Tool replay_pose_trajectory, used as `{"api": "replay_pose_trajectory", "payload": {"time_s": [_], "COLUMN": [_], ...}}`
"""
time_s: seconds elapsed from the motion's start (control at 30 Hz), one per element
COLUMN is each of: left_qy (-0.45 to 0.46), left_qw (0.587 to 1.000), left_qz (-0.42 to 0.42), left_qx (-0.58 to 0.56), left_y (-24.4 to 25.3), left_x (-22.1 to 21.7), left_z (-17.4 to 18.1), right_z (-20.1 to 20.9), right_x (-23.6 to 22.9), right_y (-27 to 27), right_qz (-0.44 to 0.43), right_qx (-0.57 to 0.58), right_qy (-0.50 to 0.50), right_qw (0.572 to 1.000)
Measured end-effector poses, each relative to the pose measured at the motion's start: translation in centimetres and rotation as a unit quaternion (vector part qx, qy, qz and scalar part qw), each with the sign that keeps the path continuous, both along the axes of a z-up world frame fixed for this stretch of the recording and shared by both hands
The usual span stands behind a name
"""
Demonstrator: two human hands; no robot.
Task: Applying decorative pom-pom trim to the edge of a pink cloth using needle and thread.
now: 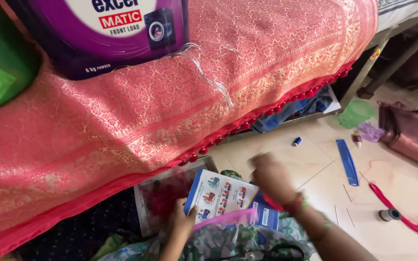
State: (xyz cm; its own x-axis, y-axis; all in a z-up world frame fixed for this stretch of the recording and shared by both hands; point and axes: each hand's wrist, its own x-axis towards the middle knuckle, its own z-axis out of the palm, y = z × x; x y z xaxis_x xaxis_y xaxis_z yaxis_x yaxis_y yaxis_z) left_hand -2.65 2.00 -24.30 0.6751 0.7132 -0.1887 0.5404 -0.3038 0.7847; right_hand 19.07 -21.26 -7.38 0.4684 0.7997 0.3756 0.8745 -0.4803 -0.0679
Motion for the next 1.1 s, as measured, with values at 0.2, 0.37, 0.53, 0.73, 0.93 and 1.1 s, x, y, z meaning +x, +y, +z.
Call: {"api": "replay_pose_trajectory", "payload": {"time_s": [0.2,0.37,0.53,0.73,0.93,1.1], "left_qy": [-0.07,-0.333,-0.337,-0.257,-0.086,-0.232], "left_qw": [0.992,0.897,0.9,0.904,0.933,0.925], "left_qz": [-0.047,-0.195,-0.241,-0.246,-0.233,-0.228], "left_qx": [0.092,0.216,0.136,0.237,0.26,0.198], "left_y": [-0.7,-5.0,-4.8,-2.7,2.1,-0.8], "left_x": [-1.7,-0.9,-2.5,-7.2,-10.7,-7.8], "left_z": [4.7,21.9,22.1,18.6,10.6,21.9], "right_z": [13.3,14.8,16.6,13.9,18.0,15.8], "right_x": [-1.2,-7.9,-12.6,-10.5,-7.0,-9.1], "right_y": [-3.6,1.2,4.8,5.0,0.9,2.5], "right_qz": [-0.136,0.108,0.239,0.186,0.176,0.191], "right_qx": [0.064,0.154,0.275,0.456,0.578,0.353], "right_qy": [0.021,0.173,0.245,0.626,0.454,0.388], "right_qw": [0.988,0.967,0.898,0.604,0.655,0.83]}}
